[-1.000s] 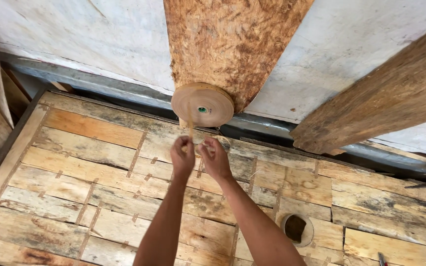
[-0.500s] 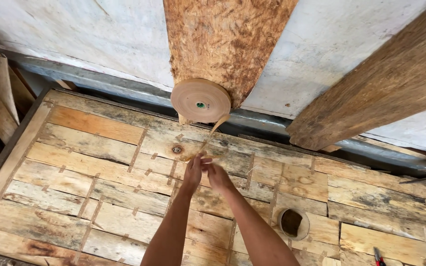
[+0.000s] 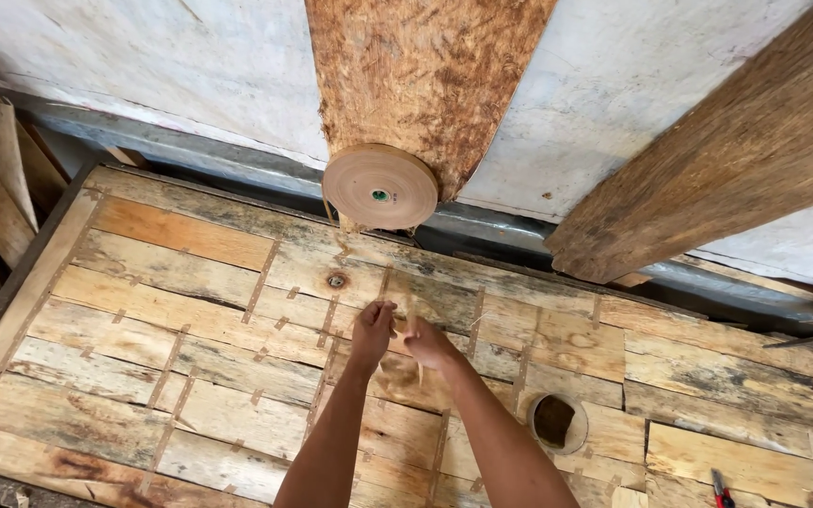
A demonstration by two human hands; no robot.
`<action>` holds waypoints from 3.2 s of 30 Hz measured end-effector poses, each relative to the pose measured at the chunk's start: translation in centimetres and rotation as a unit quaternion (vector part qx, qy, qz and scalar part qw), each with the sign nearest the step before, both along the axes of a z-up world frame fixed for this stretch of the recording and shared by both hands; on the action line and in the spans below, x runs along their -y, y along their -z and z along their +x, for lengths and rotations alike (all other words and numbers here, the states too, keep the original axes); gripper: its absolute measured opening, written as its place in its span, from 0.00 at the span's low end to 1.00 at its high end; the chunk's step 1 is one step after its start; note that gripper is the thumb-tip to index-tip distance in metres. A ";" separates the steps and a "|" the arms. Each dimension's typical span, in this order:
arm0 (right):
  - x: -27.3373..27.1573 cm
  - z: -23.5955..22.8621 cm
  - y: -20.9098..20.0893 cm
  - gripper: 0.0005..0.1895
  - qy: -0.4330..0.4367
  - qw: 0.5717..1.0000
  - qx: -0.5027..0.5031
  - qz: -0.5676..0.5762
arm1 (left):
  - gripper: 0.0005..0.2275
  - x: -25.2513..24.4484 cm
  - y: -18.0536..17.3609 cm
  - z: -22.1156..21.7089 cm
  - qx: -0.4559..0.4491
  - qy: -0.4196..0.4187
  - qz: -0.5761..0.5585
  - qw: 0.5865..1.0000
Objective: Measure, cut, and apply thin wood veneer strips onto a wooden mosaic panel.
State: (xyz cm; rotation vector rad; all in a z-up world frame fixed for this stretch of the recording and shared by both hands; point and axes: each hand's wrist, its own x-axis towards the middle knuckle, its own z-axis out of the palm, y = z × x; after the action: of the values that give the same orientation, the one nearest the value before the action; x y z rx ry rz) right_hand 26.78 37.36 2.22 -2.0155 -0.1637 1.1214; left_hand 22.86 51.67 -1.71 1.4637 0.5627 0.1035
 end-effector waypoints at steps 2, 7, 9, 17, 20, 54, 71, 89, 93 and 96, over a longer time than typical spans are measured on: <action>-0.1 0.5 0.7 0.28 0.036 0.999 0.007 0.004 | 0.17 0.1 -0.3 -0.1 -0.003 -0.006 -0.017 1.000; -1.3 -0.4 -6.8 0.26 0.103 0.990 0.039 -0.085 | 0.15 -2.2 0.1 2.4 -0.071 -0.096 0.114 0.986; -1.3 -0.4 -7.7 0.36 0.096 0.967 0.163 -0.168 | 0.20 -4.3 -1.3 4.4 0.010 -0.189 0.202 0.961; -1.1 0.9 -3.8 0.37 0.090 0.941 0.310 -0.096 | 0.21 -10.0 -5.2 10.4 0.062 -0.225 0.246 0.941; -1.1 1.0 -3.1 0.34 0.087 0.953 0.281 -0.067 | 0.20 -10.0 -7.4 11.5 0.068 -0.226 0.246 0.940; 0.9 1.4 0.0 0.34 0.273 0.896 0.339 -0.088 | 0.25 -7.6 -4.0 8.6 0.009 -0.174 0.145 0.974; -7.6 7.4 -5.0 0.32 0.057 0.888 0.443 0.111 | 0.07 -5.2 -6.5 10.4 0.012 -0.174 0.045 0.984; -9.1 8.1 -4.0 0.31 0.055 0.923 0.368 0.097 | 0.07 -6.9 -1.9 10.6 0.049 -0.169 0.113 0.978; -9.8 8.0 -5.4 0.24 0.050 0.917 0.384 0.094 | 0.07 -6.5 -2.9 10.2 0.081 -0.166 -0.003 0.983; -10.4 8.7 -4.7 0.13 0.071 0.907 0.403 0.101 | 0.08 -6.7 -3.9 10.1 0.078 -0.150 -0.023 0.985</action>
State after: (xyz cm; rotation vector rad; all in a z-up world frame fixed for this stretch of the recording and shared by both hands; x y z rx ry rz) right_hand 35.45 47.72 6.94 -2.1400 -0.5170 0.1142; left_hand 32.92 58.38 2.19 1.3043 0.6496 0.4359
